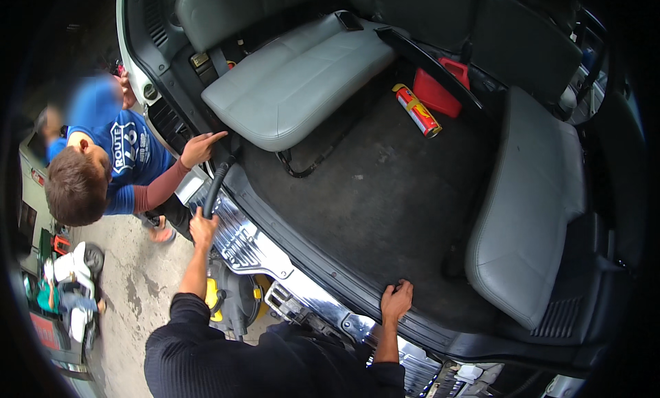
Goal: The person uses a vacuum cleaner hose to clean the rear cargo area and seats of a car. They move the hose across the floor mat and seat surfaces, removing debris while another person stands nearby.
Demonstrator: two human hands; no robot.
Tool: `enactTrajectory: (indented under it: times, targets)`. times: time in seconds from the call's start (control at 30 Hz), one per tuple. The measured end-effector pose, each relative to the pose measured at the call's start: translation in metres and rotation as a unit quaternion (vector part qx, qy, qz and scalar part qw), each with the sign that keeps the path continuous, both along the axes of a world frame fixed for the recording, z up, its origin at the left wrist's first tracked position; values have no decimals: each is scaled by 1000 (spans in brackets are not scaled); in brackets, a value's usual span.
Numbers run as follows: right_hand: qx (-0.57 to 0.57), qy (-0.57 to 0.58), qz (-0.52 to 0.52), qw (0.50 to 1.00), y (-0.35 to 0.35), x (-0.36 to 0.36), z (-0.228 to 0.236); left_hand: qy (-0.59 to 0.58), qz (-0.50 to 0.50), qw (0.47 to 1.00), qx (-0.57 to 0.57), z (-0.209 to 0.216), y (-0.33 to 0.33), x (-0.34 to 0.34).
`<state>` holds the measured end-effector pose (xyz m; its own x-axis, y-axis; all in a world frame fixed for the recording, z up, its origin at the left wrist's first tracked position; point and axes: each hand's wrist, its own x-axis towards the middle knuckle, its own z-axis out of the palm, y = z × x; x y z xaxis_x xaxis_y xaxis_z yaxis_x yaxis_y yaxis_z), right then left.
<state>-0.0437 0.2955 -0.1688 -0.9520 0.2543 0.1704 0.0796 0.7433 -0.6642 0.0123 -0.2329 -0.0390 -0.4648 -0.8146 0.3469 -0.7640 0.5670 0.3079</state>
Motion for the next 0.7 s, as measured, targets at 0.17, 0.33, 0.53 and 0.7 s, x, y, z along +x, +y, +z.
enactTrajectory:
  times: [0.17, 0.33, 0.53, 0.7]
  targets:
    - [-4, -4, 3, 1000, 3, 1, -6, 1, -5, 1000, -10, 15, -21, -1]
    - [-5, -26, -6, 1000, 2, -1, -3, 90, -32, 995, -35, -26, 31, 14]
    - [-8, -10, 19, 1000, 3, 1, 2, 73, -63, 995, -36, -55, 96, 77]
    - [-18, -21, 16, 999, 4, -1, 1, 136, -114, 980, -91, -41, 121, 116]
